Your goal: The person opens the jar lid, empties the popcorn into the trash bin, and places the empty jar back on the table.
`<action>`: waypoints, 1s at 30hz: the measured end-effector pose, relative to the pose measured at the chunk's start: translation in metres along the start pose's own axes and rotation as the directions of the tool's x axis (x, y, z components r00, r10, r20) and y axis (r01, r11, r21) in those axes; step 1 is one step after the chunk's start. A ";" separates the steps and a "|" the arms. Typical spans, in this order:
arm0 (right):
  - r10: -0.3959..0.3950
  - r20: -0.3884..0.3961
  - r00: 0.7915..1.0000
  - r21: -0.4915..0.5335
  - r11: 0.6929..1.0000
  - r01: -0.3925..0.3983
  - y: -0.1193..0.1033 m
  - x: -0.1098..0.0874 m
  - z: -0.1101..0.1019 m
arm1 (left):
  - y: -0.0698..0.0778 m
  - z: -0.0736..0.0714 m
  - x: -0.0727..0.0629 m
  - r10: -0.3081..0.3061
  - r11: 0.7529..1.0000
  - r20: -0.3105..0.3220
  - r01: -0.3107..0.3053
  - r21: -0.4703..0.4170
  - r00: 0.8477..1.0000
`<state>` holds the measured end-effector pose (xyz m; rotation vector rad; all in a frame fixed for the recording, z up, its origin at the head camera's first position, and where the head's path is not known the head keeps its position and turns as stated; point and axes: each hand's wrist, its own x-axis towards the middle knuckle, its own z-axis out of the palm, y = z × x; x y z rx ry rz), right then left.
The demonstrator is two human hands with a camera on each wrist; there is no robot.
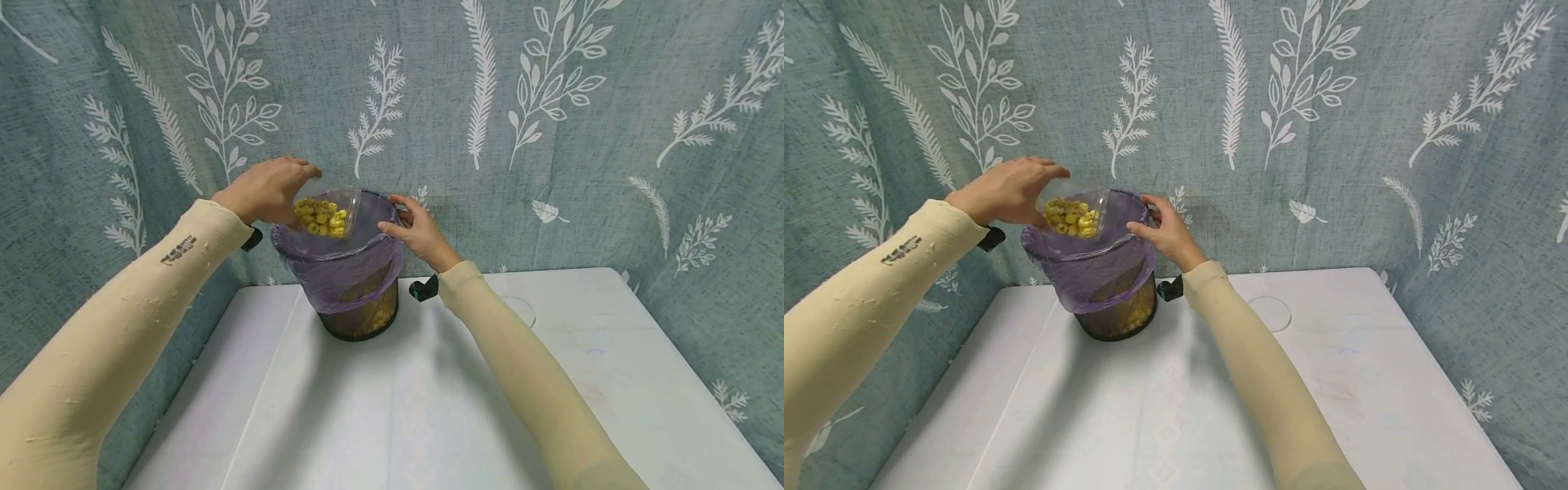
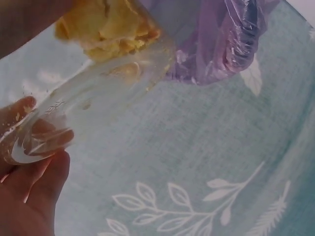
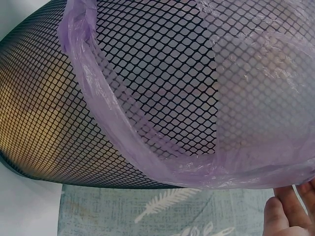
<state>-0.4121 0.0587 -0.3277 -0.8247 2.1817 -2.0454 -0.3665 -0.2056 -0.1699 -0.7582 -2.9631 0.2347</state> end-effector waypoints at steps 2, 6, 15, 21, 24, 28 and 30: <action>-0.001 -0.001 1.000 -0.003 1.000 0.001 0.000 0.000 0.000 | 0.001 0.000 0.001 -0.005 1.000 0.013 0.005 0.008 1.000; -0.007 -0.002 1.000 -0.005 1.000 0.007 0.001 0.000 -0.001 | 0.004 0.000 0.002 -0.001 1.000 0.029 0.000 0.017 1.000; -0.014 0.003 1.000 -0.003 1.000 0.014 0.003 0.001 -0.002 | 0.007 -0.002 0.003 0.034 0.999 0.002 -0.034 0.009 0.999; -0.008 0.000 1.000 -0.006 1.000 0.008 0.003 0.000 -0.002 | 0.007 -0.003 0.003 0.037 0.999 -0.010 -0.037 0.009 0.999; -0.004 0.000 1.000 -0.010 1.000 0.004 0.002 0.000 -0.001 | 0.007 -0.003 0.003 0.039 0.999 -0.017 -0.038 0.005 0.999; -0.001 -0.001 1.000 -0.014 1.000 0.001 0.001 -0.001 -0.001 | 0.007 -0.004 0.002 0.043 0.999 -0.020 -0.042 0.012 0.999; -0.002 -0.002 1.000 -0.013 1.000 0.002 0.001 -0.001 0.000 | 0.009 -0.005 0.003 0.038 0.999 -0.011 -0.038 0.022 0.999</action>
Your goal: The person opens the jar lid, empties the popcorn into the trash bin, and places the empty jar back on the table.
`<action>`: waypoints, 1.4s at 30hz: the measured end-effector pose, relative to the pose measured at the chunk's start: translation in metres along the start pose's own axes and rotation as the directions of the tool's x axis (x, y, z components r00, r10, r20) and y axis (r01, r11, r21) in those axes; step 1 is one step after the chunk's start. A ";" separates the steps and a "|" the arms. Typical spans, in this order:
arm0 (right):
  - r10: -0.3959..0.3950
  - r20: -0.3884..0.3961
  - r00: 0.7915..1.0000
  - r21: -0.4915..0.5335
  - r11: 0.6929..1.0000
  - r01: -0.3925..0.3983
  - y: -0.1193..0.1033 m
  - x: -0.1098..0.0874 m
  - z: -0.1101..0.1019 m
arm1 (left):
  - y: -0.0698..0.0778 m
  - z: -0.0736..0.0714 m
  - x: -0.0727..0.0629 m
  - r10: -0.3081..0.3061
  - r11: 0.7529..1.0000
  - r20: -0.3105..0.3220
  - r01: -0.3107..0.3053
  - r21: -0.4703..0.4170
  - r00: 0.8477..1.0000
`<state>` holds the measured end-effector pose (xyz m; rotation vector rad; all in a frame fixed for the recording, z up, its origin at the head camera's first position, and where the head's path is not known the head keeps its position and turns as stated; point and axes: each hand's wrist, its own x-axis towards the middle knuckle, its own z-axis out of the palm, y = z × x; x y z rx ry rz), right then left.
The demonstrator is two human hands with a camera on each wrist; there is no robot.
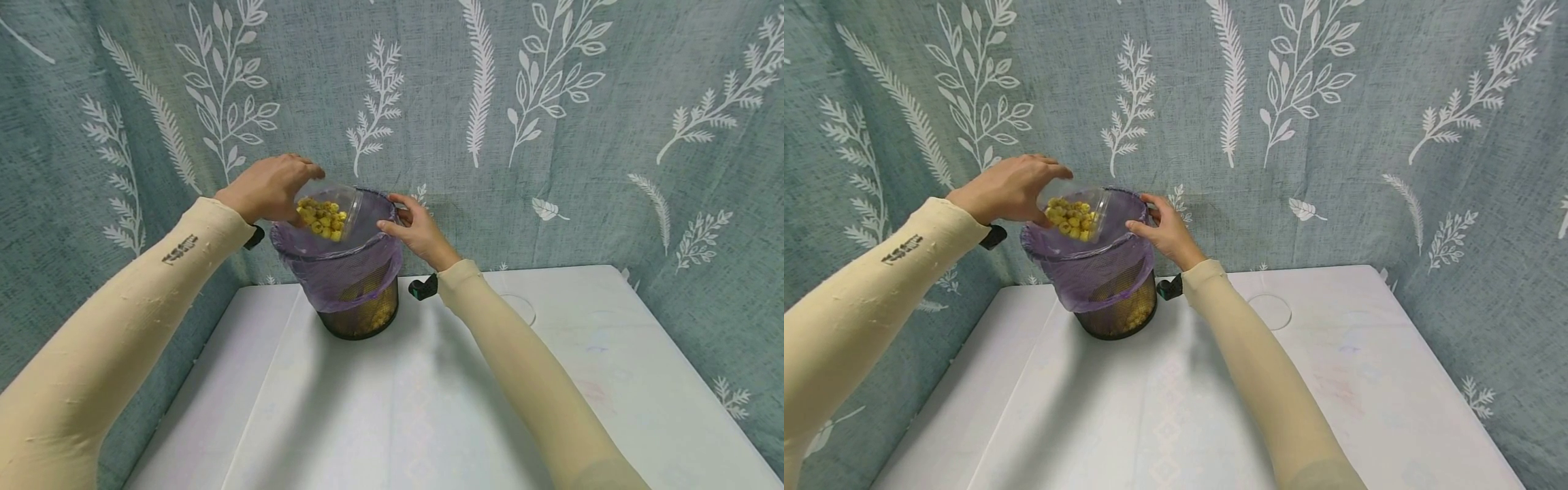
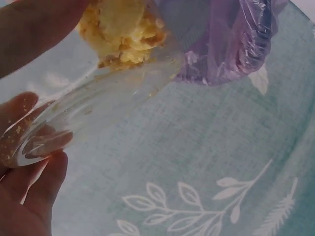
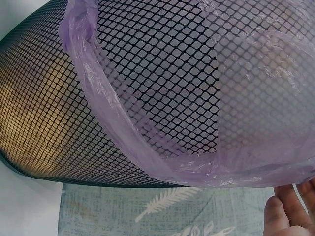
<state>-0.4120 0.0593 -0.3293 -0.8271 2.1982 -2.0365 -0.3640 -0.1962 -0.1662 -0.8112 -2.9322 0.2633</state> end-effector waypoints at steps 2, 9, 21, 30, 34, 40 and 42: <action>-0.002 0.000 1.000 0.000 1.000 0.002 0.000 0.000 0.000 | 0.001 0.000 0.001 -0.013 1.000 0.017 0.013 0.013 1.000; -0.002 0.001 1.000 0.009 1.000 0.002 0.001 0.000 0.001 | 0.005 0.000 0.003 -0.023 0.999 0.043 0.022 0.034 0.999; -0.029 -0.006 1.000 -0.004 1.000 0.029 0.000 0.001 0.001 | 0.007 0.000 0.003 -0.014 0.999 0.018 0.013 0.044 1.000; -0.041 -0.002 0.999 0.017 0.999 0.041 0.001 0.001 0.001 | 0.008 -0.001 0.003 -0.003 0.999 -0.005 0.003 0.033 1.000; -0.044 0.000 0.999 0.022 0.999 0.044 0.002 0.001 0.001 | 0.009 -0.003 0.003 0.004 0.999 -0.013 -0.003 0.034 1.000; -0.043 0.002 0.999 0.027 0.999 0.043 0.002 0.001 0.000 | 0.011 -0.004 0.006 0.007 0.998 -0.004 -0.007 0.056 1.000; -0.043 0.003 0.999 0.029 0.999 0.043 0.003 0.001 0.000 | 0.013 -0.005 0.007 0.008 0.998 0.002 -0.008 0.066 1.000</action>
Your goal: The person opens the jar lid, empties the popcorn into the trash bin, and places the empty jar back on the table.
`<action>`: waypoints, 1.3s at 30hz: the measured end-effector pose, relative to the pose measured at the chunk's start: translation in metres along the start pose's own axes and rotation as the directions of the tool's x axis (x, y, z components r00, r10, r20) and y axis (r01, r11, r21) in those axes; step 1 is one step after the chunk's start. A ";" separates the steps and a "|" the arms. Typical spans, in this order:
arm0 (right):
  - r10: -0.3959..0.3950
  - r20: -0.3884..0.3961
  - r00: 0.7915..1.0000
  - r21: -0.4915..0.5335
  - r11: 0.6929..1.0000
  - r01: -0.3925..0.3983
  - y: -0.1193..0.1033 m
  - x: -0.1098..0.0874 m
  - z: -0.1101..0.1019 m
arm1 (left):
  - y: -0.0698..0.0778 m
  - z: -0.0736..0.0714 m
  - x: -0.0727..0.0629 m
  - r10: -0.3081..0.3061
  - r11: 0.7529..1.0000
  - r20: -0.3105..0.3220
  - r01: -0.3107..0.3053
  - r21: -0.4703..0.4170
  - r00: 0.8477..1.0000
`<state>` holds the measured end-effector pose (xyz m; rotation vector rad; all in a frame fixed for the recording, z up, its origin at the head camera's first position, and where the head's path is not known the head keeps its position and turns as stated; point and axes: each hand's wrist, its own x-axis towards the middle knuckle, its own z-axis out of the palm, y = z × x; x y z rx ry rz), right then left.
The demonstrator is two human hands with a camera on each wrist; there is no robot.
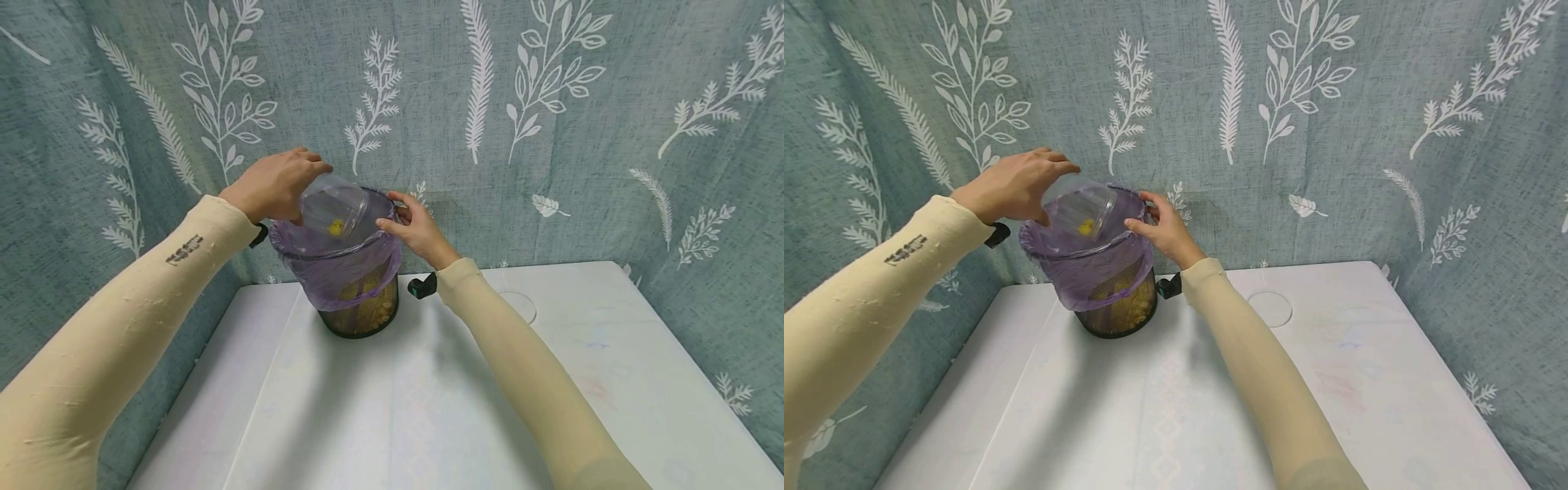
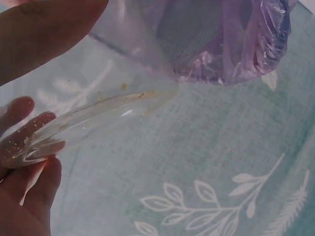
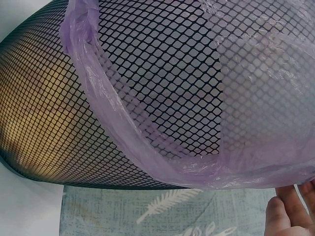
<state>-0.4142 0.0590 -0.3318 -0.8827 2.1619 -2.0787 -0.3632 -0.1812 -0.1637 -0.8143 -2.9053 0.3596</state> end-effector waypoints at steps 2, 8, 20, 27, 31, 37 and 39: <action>0.001 0.000 1.000 -0.002 1.000 -0.001 0.000 0.000 0.000 | 0.001 0.000 0.001 0.011 1.000 -0.003 -0.011 0.013 1.000; 0.011 -0.007 1.000 -0.023 1.000 -0.011 -0.001 -0.001 0.000 | 0.003 -0.001 0.000 0.068 0.997 -0.039 -0.066 0.050 0.997; 0.009 -0.001 1.000 -0.011 1.000 -0.009 0.000 0.000 0.000 | 0.008 -0.004 0.004 0.151 0.986 -0.088 -0.143 0.086 0.985; 0.012 -0.004 1.000 -0.003 1.000 -0.012 0.001 0.000 0.000 | 0.010 -0.005 0.006 0.168 0.980 -0.075 -0.158 0.123 0.983; 0.013 -0.002 1.000 -0.002 1.000 -0.013 0.001 -0.001 -0.001 | 0.013 -0.006 0.008 0.159 0.976 -0.060 -0.148 0.162 0.985; 0.011 -0.002 1.000 0.000 1.000 -0.011 0.002 -0.001 -0.001 | 0.014 -0.004 0.009 0.168 0.972 -0.068 -0.153 0.179 0.984; 0.012 -0.002 1.000 -0.002 1.000 -0.012 0.002 -0.001 -0.002 | 0.014 -0.004 0.009 0.169 0.972 -0.073 -0.154 0.176 0.983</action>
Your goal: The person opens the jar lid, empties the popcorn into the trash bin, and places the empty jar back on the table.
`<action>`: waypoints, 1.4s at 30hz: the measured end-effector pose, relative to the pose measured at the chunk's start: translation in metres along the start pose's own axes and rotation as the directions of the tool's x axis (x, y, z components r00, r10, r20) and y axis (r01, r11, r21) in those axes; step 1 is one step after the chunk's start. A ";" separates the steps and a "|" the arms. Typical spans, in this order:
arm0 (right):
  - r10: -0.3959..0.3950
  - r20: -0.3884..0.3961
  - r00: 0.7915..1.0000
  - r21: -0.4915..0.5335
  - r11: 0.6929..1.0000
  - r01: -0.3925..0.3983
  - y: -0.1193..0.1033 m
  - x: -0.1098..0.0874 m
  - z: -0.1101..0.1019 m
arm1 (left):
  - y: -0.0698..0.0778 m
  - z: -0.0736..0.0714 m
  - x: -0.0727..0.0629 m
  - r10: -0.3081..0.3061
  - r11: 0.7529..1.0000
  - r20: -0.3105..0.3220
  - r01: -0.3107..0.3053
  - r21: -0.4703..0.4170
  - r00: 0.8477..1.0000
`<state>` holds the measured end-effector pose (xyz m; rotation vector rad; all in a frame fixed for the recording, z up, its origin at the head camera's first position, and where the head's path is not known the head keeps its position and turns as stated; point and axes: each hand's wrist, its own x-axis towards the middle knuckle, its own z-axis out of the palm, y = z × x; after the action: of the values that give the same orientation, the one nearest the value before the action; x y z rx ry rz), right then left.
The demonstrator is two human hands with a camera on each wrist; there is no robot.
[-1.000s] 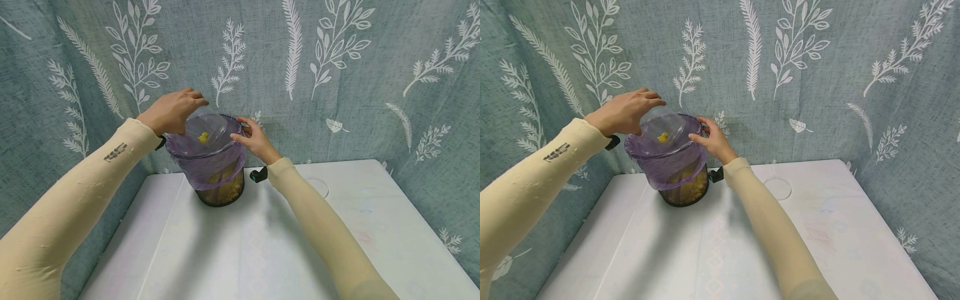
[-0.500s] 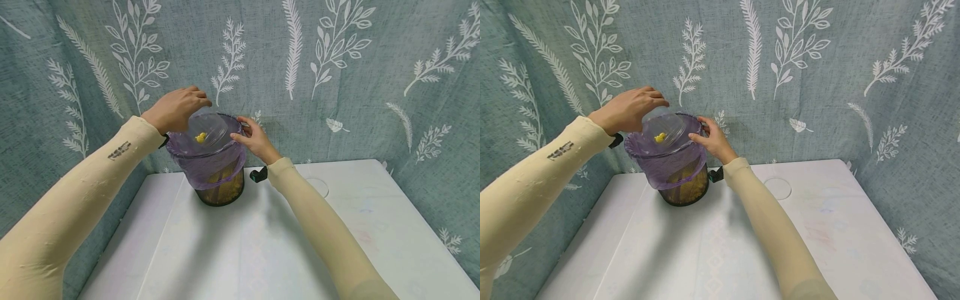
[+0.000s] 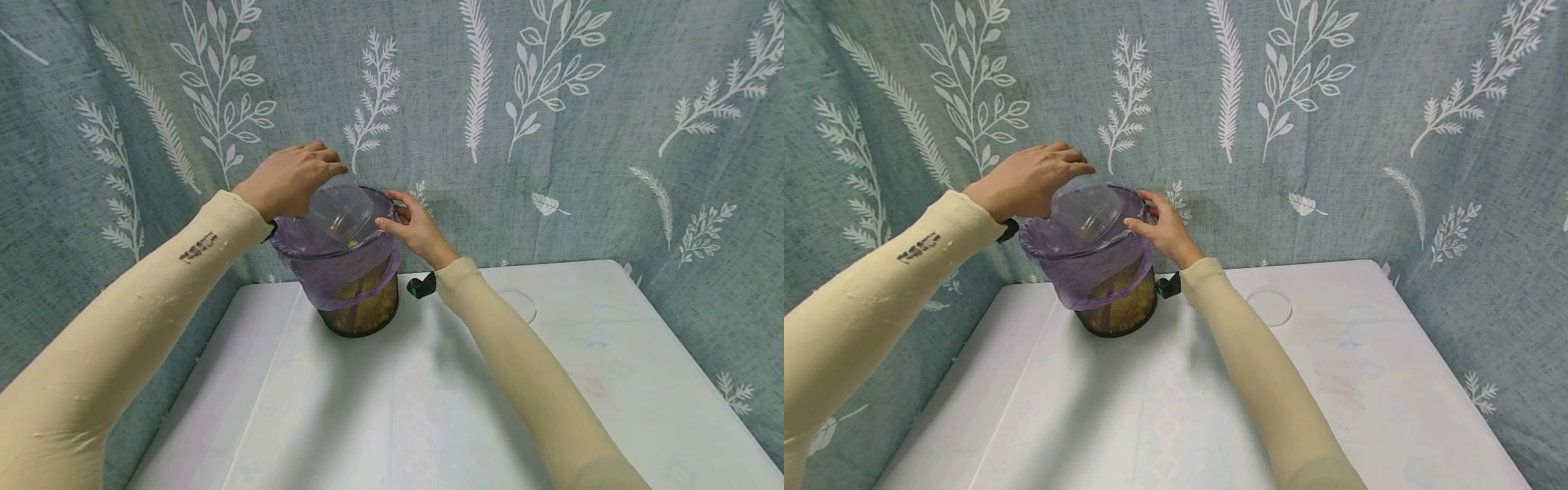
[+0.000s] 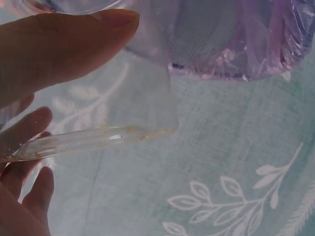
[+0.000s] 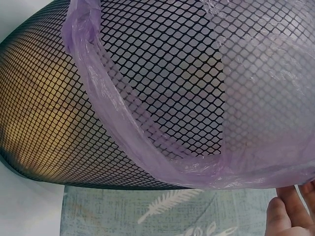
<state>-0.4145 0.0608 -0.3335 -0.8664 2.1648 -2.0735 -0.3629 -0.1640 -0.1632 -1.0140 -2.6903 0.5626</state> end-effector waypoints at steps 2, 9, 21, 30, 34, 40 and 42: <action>-0.001 0.001 1.000 -0.003 1.000 0.001 -0.001 0.000 0.001 | 0.000 0.000 -0.002 -0.003 1.000 -0.007 0.003 -0.008 1.000; 0.004 0.007 1.000 -0.008 1.000 -0.004 -0.002 0.001 0.004 | -0.004 0.002 -0.008 -0.073 0.994 0.036 0.076 -0.083 0.997; 0.005 0.010 1.000 0.010 1.000 -0.006 -0.002 0.001 0.005 | -0.009 0.004 -0.017 -0.202 0.954 0.067 0.212 -0.210 0.977; -0.001 0.015 1.000 0.026 1.000 0.001 -0.002 0.000 0.006 | -0.011 0.013 -0.029 -0.341 0.872 0.004 0.318 -0.373 0.940; 0.005 0.013 1.000 0.035 0.999 -0.005 -0.003 -0.001 0.005 | -0.013 0.018 -0.034 -0.423 0.799 -0.018 0.363 -0.479 0.906; 0.018 0.005 1.000 0.028 0.999 -0.018 -0.002 -0.001 0.004 | -0.011 0.023 -0.038 -0.546 0.664 -0.077 0.374 -0.648 0.834; 0.023 0.003 1.000 0.022 1.000 -0.023 -0.002 -0.001 0.004 | -0.010 0.026 -0.040 -0.582 0.623 -0.099 0.364 -0.692 0.807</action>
<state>-0.4116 0.0570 -0.3323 -0.8378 2.1365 -2.0806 -0.3472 -0.2047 -0.1849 -0.3634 -2.6964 -0.6423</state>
